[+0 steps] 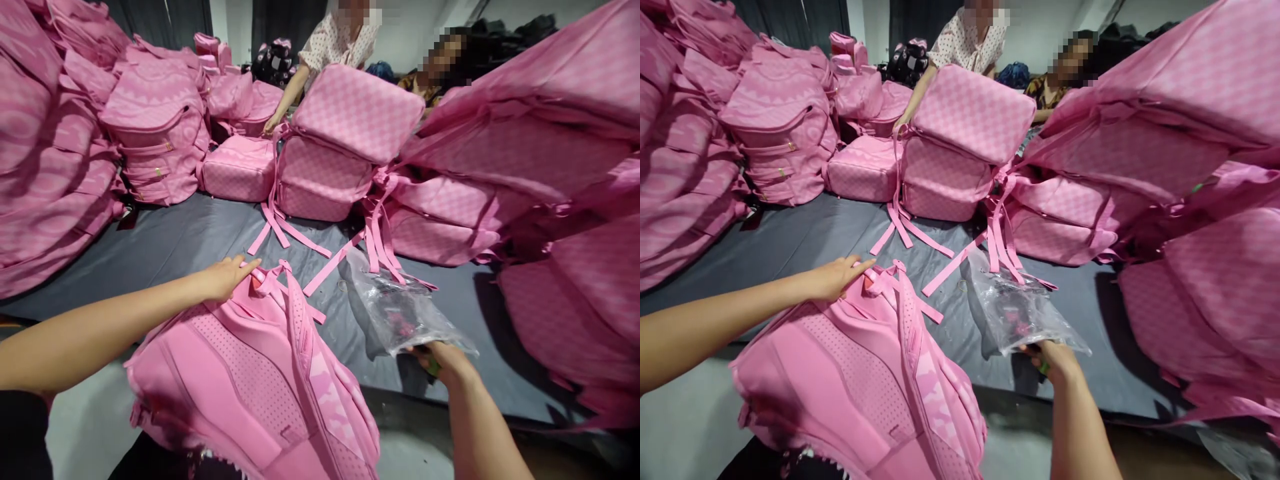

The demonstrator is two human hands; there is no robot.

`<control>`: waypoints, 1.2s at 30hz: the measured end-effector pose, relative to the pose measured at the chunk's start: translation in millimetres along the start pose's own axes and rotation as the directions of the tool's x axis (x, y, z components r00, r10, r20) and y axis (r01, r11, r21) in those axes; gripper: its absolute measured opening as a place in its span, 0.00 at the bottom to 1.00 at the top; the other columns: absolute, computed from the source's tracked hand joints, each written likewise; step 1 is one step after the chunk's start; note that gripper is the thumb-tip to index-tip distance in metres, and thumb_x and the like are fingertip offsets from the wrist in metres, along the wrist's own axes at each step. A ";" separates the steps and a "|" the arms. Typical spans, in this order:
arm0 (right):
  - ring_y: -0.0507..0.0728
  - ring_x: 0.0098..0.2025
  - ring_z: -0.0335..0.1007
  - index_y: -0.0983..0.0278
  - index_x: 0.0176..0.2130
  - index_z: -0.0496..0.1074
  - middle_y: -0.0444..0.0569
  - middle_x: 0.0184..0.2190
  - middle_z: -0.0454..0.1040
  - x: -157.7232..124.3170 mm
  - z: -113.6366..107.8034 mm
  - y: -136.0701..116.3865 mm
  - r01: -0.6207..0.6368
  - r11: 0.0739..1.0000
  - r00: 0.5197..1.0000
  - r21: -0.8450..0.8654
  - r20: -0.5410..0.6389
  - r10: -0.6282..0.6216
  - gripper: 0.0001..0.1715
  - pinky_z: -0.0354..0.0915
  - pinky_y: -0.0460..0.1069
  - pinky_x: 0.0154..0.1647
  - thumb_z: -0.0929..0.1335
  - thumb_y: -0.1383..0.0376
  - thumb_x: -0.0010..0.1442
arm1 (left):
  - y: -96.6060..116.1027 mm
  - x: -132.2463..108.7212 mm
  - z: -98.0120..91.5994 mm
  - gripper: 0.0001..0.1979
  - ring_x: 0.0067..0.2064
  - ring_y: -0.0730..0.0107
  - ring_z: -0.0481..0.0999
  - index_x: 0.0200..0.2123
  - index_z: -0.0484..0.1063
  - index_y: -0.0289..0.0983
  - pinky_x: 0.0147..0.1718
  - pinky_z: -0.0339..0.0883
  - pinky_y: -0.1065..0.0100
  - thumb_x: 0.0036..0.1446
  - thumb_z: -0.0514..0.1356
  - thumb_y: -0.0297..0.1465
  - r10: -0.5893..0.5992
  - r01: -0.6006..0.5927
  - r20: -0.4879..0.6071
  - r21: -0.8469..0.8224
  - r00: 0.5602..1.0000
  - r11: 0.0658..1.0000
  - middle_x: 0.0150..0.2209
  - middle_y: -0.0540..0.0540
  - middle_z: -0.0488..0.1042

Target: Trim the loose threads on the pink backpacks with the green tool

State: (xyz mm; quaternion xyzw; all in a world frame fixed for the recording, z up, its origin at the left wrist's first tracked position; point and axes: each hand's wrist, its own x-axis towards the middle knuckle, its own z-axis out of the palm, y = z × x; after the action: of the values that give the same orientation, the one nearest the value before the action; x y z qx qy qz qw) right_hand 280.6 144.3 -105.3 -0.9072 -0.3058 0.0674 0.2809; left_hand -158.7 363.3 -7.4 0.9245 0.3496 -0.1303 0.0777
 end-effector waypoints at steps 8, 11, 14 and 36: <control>0.72 0.46 0.76 0.54 0.32 0.79 0.70 0.33 0.77 -67.0 -70.7 -35.9 -0.281 0.925 0.959 -0.255 -0.054 0.276 0.03 0.59 0.63 0.33 0.72 0.59 0.53 | 2.1 2.5 -4.2 0.58 0.63 0.41 0.66 0.73 0.40 0.46 0.53 0.68 0.53 0.45 0.69 0.23 -0.028 0.030 0.041 -0.063 0.999 0.998 0.70 0.30 0.51; 0.63 0.32 0.75 0.58 0.38 0.79 0.57 0.28 0.77 -107.8 -58.0 -105.9 0.039 0.964 0.991 0.263 0.111 -0.070 0.18 0.63 0.56 0.30 0.73 0.53 0.48 | 4.0 -1.6 -2.5 0.56 0.64 0.40 0.64 0.73 0.41 0.45 0.55 0.68 0.51 0.47 0.69 0.25 -0.030 0.029 -0.004 -0.096 1.000 0.995 0.71 0.30 0.47; 0.59 0.31 0.75 0.62 0.33 0.79 0.51 0.28 0.79 -136.5 -22.0 -174.2 0.199 0.844 0.857 0.498 0.330 -0.396 0.16 0.68 0.53 0.32 0.70 0.53 0.52 | 5.5 -20.1 5.4 0.47 0.69 0.39 0.55 0.72 0.44 0.45 0.59 0.63 0.44 0.56 0.66 0.30 -0.055 0.030 -0.153 -0.165 0.987 0.986 0.73 0.33 0.42; 0.57 0.32 0.76 0.61 0.35 0.79 0.49 0.29 0.80 -184.5 62.1 -291.9 0.824 0.565 0.363 0.047 0.722 -0.589 0.09 0.56 0.47 0.30 0.68 0.69 0.62 | -17.9 -108.9 78.7 0.41 0.67 0.55 0.65 0.71 0.44 0.45 0.64 0.62 0.54 0.62 0.61 0.42 -0.248 0.021 -0.473 -0.434 0.846 0.901 0.67 0.39 0.62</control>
State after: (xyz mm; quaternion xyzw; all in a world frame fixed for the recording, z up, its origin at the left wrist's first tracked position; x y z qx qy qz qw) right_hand -36.9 255.2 -5.4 -0.6223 -0.7551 0.2062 -0.0017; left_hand -263.9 289.9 -51.3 0.8600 0.4423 0.1941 0.1646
